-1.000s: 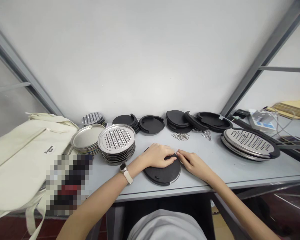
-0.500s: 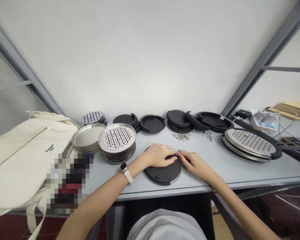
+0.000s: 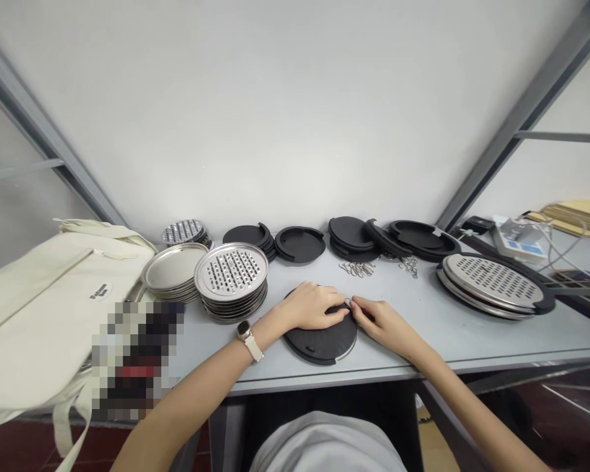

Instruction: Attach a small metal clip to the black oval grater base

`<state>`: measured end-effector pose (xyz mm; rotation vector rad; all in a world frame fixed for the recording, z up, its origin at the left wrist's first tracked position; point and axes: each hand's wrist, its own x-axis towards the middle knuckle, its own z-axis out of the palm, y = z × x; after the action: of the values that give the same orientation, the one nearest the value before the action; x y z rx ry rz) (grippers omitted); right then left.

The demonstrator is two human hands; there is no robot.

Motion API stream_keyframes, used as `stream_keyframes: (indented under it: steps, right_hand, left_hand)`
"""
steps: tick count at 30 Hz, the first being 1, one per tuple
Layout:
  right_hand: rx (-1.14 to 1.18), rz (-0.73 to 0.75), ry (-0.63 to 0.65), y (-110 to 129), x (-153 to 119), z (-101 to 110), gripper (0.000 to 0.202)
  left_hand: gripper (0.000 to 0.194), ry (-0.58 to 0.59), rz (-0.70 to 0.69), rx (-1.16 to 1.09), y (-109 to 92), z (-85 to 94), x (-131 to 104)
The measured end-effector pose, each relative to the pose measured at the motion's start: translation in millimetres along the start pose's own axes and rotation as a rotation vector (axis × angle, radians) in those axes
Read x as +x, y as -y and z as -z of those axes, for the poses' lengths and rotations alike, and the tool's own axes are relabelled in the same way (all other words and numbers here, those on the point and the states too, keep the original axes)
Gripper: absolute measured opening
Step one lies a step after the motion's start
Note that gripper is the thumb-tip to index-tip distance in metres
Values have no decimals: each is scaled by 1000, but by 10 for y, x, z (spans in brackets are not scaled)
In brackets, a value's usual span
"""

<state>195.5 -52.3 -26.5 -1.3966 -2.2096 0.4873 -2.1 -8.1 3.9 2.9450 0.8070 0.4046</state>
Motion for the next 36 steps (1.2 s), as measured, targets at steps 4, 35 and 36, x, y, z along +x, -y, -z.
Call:
stream_keyframes:
  steps: [4, 35, 36]
  right_hand:
    - [5, 4, 2, 6, -2, -1, 31]
    - [46, -28, 1, -48, -18, -32, 13]
    - [42, -27, 5, -50, -18, -33, 14]
  left_hand:
    - [28, 3, 6, -9, 0, -2, 0]
    - [26, 3, -14, 4, 1, 18, 0]
    - [26, 2, -13, 6, 2, 16, -1]
